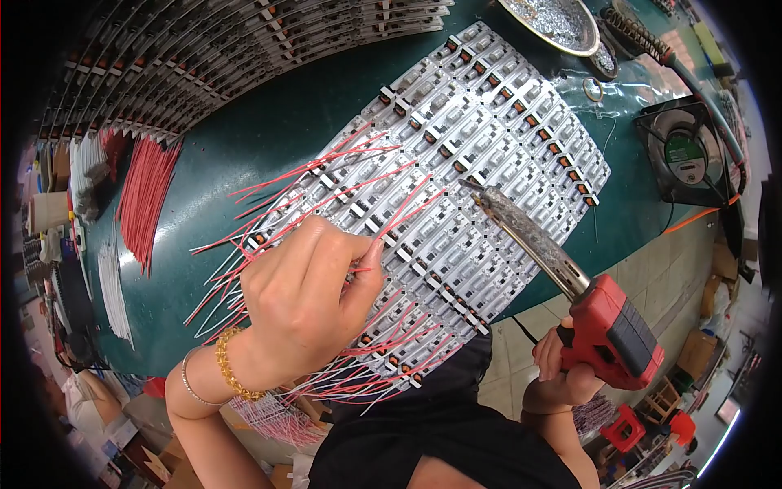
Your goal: The person solders red wires onto a circuit board panel using a soldering iron, then solders white wires onto the board.
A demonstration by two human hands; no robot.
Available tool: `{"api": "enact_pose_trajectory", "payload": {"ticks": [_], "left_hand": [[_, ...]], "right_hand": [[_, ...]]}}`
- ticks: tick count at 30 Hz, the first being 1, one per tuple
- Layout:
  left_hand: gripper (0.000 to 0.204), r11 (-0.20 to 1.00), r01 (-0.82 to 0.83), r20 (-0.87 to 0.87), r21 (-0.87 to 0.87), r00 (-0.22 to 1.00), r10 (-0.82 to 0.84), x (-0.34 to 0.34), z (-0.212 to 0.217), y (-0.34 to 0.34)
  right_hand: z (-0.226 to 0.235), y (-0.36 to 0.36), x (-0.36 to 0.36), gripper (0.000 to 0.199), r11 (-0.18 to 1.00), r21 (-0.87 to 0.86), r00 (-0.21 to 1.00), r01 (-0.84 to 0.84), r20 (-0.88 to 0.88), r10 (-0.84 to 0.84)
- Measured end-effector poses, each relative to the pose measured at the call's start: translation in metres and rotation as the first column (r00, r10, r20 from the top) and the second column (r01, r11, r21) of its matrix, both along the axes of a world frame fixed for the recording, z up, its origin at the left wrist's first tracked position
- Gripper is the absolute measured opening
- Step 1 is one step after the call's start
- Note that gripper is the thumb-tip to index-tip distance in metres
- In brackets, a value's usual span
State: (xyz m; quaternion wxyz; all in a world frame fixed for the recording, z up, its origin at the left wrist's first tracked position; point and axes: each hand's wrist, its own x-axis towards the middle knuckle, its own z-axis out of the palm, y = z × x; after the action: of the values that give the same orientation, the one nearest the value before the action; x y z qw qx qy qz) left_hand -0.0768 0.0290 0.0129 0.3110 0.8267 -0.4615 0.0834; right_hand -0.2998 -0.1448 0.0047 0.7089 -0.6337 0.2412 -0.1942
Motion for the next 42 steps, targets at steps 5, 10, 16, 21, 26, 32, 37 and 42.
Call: {"api": "enact_pose_trajectory", "payload": {"ticks": [5, 10, 16, 21, 26, 32, 37, 42], "left_hand": [[0.014, 1.0, 0.005, 0.001, -0.003, 1.0, -0.005, 0.0, 0.001, 0.001], [0.01, 1.0, 0.001, -0.087, 0.015, 0.996, 0.0, 0.0, 0.009, 0.004], [0.004, 0.973, -0.082, -0.367, 0.218, 0.917, 0.159, 0.025, 0.051, 0.066], [0.005, 0.961, -0.276, -0.445, 0.012, 0.859, 0.252, 0.019, 0.061, 0.053], [0.004, 0.986, -0.069, -0.58, -0.155, 0.814, -0.034, 0.013, 0.034, -0.021], [0.007, 0.986, -0.038, -0.685, -0.16, 0.724, -0.083, 0.026, 0.008, -0.027], [0.009, 0.994, 0.043, -0.562, -0.105, 0.822, -0.095, 0.025, 0.007, -0.027], [0.003, 0.994, -0.071, -0.567, -0.082, 0.823, 0.012, 0.02, 0.013, -0.028]], "right_hand": [[0.0, 0.002, 0.004, 0.076, 0.999, 0.041, 0.999, -0.029, 0.028, 0.028], [-0.002, 0.003, 0.004, 0.079, 0.999, 0.043, 0.999, 0.014, 0.036, -0.015], [-0.003, -0.001, 0.0, 0.079, 0.996, 0.031, 0.994, 0.078, 0.07, -0.08], [-0.006, -0.001, -0.004, 0.075, 0.996, 0.089, 0.991, 0.002, 0.133, -0.014], [-0.003, 0.002, -0.009, 0.074, 0.995, 0.046, 0.989, 0.092, 0.11, -0.096], [-0.011, 0.001, -0.021, 0.074, 0.988, 0.088, 0.983, 0.128, 0.122, -0.138], [-0.007, -0.001, -0.013, 0.074, 0.991, 0.124, 0.986, 0.052, 0.152, -0.071], [-0.011, -0.003, -0.012, 0.075, 0.989, 0.143, 0.987, 0.02, 0.153, -0.042]]}}
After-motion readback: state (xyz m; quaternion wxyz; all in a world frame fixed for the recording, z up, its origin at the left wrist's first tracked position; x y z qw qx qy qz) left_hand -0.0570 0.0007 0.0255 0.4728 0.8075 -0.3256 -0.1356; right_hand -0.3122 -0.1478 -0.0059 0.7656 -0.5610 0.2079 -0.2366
